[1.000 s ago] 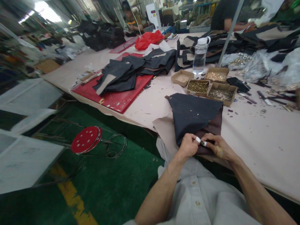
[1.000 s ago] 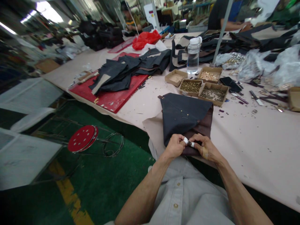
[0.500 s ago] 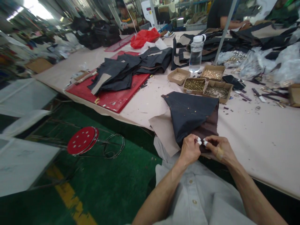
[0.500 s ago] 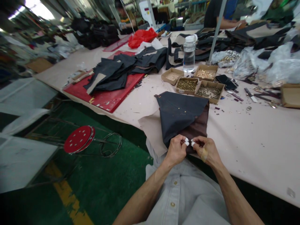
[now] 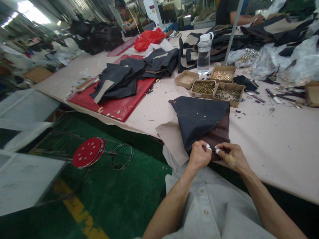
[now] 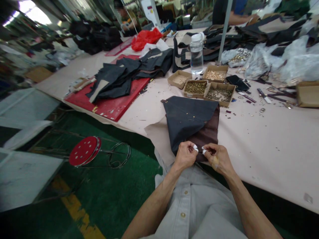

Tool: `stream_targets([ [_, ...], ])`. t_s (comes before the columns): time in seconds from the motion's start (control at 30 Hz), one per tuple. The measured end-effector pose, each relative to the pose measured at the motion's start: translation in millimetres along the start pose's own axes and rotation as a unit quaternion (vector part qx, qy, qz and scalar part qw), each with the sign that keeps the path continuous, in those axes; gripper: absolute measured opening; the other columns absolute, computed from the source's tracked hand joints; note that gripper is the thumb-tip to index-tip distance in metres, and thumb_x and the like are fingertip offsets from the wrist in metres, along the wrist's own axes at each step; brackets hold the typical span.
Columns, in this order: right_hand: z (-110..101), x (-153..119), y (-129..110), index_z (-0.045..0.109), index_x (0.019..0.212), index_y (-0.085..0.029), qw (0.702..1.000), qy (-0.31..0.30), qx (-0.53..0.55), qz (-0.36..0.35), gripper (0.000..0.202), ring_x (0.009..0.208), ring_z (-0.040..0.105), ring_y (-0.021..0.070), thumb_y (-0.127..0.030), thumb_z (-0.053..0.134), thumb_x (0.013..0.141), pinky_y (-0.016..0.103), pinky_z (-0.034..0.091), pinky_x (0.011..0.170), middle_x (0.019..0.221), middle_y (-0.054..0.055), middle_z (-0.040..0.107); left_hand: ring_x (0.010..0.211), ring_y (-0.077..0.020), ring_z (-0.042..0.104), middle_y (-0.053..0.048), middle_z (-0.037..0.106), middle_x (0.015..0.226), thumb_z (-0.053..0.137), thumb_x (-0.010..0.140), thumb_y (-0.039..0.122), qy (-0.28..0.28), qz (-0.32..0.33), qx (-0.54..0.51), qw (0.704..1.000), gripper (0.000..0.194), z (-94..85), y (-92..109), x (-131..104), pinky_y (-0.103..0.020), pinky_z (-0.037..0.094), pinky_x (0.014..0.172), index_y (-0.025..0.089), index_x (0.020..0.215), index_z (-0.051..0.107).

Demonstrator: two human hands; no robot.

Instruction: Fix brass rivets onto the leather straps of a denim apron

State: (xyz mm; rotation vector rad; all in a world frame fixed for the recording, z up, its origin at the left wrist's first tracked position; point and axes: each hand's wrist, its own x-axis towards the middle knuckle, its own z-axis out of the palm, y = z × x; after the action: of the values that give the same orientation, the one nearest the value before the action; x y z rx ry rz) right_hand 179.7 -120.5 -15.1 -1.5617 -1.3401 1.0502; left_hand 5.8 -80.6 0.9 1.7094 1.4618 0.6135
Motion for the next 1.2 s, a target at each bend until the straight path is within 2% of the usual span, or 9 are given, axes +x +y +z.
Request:
stream_targets([
  [0.13, -2.2, 0.1, 7.7, 0.076, 0.093, -0.015, 1.000, 0.007, -0.002, -0.004, 0.026, 0.065, 0.061, 0.0179, -0.031, 0.065, 0.076, 0.027, 0.048, 0.058, 0.078, 0.006, 0.071, 0.066, -0.0142, 0.056, -0.003, 0.064, 0.072, 0.059, 0.073, 0.010, 0.033, 0.082, 0.053, 0.995, 0.011, 4.5, 7.1, -5.5, -0.026, 0.042, 0.065, 0.016, 0.078, 0.066],
  [0.23, -4.8, 0.9, 13.6, 0.076, 0.094, -0.015, 1.000, 0.001, 0.012, 0.001, 0.026, 0.062, 0.059, 0.0171, -0.031, 0.065, 0.077, 0.027, 0.046, 0.055, 0.075, 0.004, 0.070, 0.067, -0.0127, 0.055, -0.002, 0.061, 0.075, 0.060, 0.076, 0.011, 0.023, 0.105, 0.010, 0.994, 0.013, 4.9, 8.9, -6.0, -0.025, 0.041, 0.063, 0.016, 0.082, 0.070],
  [0.43, -5.9, 2.7, 17.5, 0.075, 0.097, -0.015, 0.999, -0.007, 0.034, 0.019, 0.027, 0.062, 0.057, 0.0159, -0.030, 0.066, 0.078, 0.026, 0.044, 0.055, 0.075, 0.004, 0.068, 0.061, -0.0096, 0.052, -0.001, 0.062, 0.072, 0.067, 0.072, 0.014, -0.013, 0.031, -0.083, 0.996, 0.013, 3.6, 2.1, 3.8, -0.022, 0.038, 0.056, 0.013, 0.082, 0.075],
  [0.6, -4.4, 3.1, 16.4, 0.075, 0.096, -0.015, 0.999, -0.006, 0.043, 0.018, 0.026, 0.064, 0.058, 0.0165, -0.029, 0.066, 0.077, 0.026, 0.046, 0.057, 0.078, 0.005, 0.069, 0.059, -0.0096, 0.053, 0.000, 0.064, 0.068, 0.067, 0.072, 0.017, 0.026, -0.027, -0.076, 0.996, 0.011, 10.3, -3.4, 8.6, -0.021, 0.040, 0.056, 0.013, 0.082, 0.071],
  [0.7, -4.5, 2.4, 15.2, 0.075, 0.096, -0.014, 0.999, -0.006, 0.031, 0.020, 0.026, 0.064, 0.059, 0.0170, -0.029, 0.065, 0.077, 0.027, 0.046, 0.058, 0.077, 0.005, 0.070, 0.058, -0.0097, 0.054, 0.000, 0.064, 0.068, 0.067, 0.071, 0.017, 0.023, -0.025, -0.079, 0.996, 0.009, 12.9, -6.1, 8.9, -0.021, 0.040, 0.055, 0.014, 0.079, 0.069],
  [0.9, -10.1, 2.3, 9.6, 0.077, 0.095, -0.014, 0.997, -0.016, -0.070, 0.034, 0.030, 0.062, 0.060, 0.0180, -0.032, 0.062, 0.076, 0.030, 0.046, 0.060, 0.075, 0.006, 0.071, 0.057, -0.0111, 0.058, -0.001, 0.067, 0.066, 0.064, 0.074, 0.017, 0.027, -0.032, -0.056, 0.998, 0.008, 13.8, -10.8, 9.3, -0.022, 0.040, 0.056, 0.015, 0.081, 0.068],
  [1.2, -14.3, 4.5, 1.4, 0.077, 0.096, -0.015, 0.990, -0.051, -0.125, 0.034, 0.032, 0.063, 0.060, 0.0176, -0.034, 0.058, 0.077, 0.030, 0.045, 0.062, 0.074, 0.004, 0.071, 0.058, -0.0123, 0.062, -0.003, 0.069, 0.068, 0.063, 0.075, 0.017, 0.018, -0.029, -0.067, 0.997, 0.008, 13.1, -12.4, 9.3, -0.021, 0.042, 0.055, 0.015, 0.082, 0.066],
])
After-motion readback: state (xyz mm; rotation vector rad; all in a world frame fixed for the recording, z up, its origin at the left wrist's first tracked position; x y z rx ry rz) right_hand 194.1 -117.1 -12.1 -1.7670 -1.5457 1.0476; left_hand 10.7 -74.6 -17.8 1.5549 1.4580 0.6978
